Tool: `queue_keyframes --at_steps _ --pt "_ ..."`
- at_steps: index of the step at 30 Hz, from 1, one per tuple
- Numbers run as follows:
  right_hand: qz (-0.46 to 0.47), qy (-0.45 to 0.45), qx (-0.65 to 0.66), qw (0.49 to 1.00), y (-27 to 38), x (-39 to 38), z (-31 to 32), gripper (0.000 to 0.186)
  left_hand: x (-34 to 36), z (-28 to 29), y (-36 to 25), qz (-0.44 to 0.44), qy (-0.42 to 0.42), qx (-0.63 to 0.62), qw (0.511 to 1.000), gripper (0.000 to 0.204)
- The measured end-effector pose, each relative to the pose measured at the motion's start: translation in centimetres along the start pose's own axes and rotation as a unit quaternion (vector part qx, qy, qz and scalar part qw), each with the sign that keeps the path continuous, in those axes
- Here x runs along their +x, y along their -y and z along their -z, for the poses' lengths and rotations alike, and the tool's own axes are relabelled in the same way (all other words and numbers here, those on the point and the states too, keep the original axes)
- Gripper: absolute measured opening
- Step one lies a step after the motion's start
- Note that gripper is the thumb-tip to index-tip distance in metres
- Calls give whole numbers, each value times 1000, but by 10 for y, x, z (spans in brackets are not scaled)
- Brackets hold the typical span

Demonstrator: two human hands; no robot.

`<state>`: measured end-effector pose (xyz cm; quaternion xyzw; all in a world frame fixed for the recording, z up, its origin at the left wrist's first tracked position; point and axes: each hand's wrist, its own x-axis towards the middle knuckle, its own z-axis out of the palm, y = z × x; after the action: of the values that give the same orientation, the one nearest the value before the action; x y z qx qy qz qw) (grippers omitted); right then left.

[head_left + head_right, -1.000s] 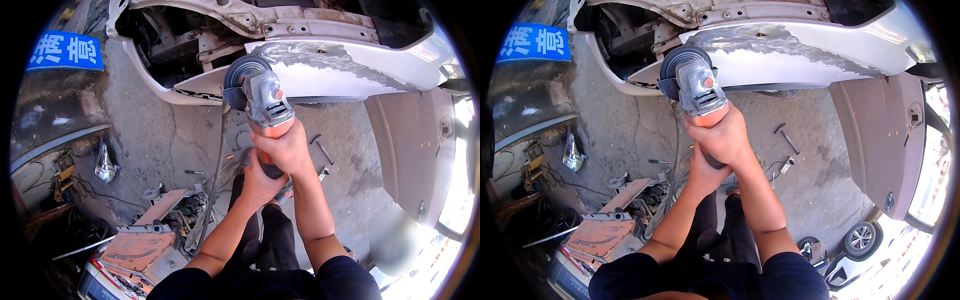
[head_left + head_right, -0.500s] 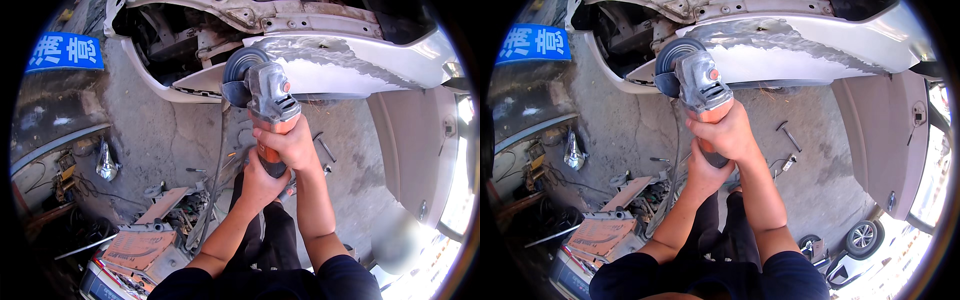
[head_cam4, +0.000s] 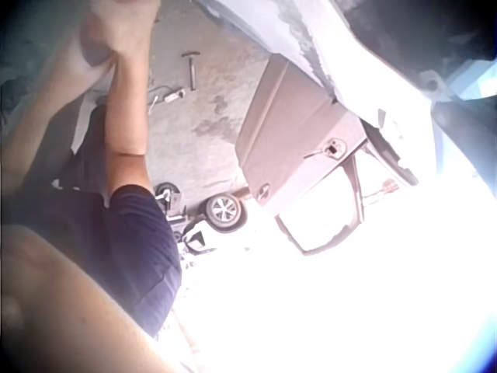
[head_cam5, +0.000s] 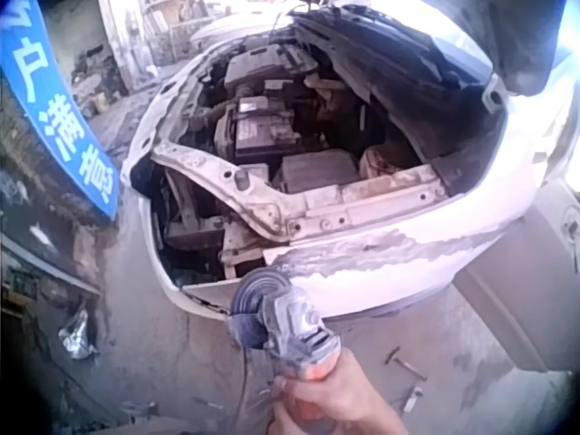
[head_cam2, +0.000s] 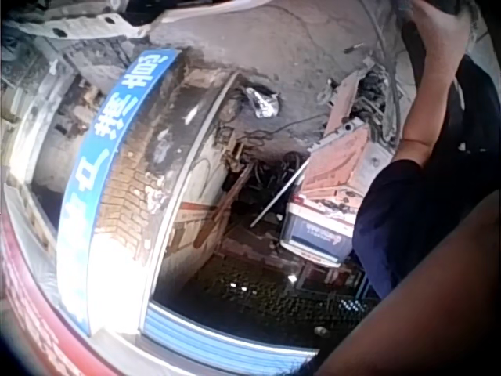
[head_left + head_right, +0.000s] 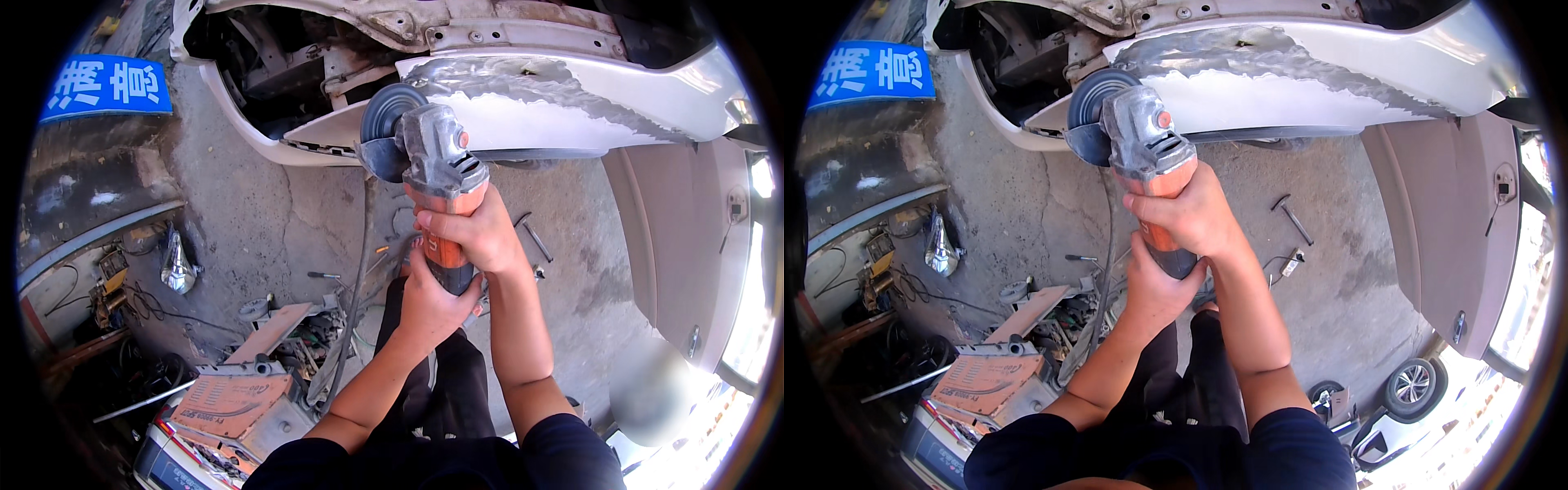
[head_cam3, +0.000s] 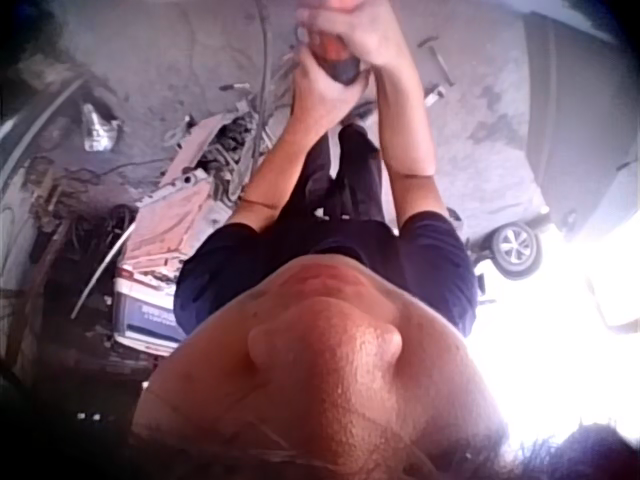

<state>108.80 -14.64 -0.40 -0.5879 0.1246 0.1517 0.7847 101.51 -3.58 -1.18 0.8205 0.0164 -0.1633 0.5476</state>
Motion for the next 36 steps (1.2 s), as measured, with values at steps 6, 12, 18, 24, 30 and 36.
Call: queue_keyframes --at_steps 6,12,18,24,30,36 --pt "14 1 -18 1000 4 0 4 34 3 -2 -6 -10 3 -4 1000 62" --pt "9 8 -32 999 15 0 2 33 1 -12 3 -35 -38 0 999 62" --pt "-14 13 -35 999 9 -1 4 34 -5 -16 1 30 -39 -21 999 71" --pt "-4 0 -42 999 7 -1 3 34 -2 -16 15 7 -51 -4 999 69" --pt "-8 -6 -25 1000 3 -5 13 35 -2 -19 5 44 -12 -22 999 72" --pt "1 -12 4 1000 -3 -4 23 36 1 -25 9 46 10 -44 998 70"
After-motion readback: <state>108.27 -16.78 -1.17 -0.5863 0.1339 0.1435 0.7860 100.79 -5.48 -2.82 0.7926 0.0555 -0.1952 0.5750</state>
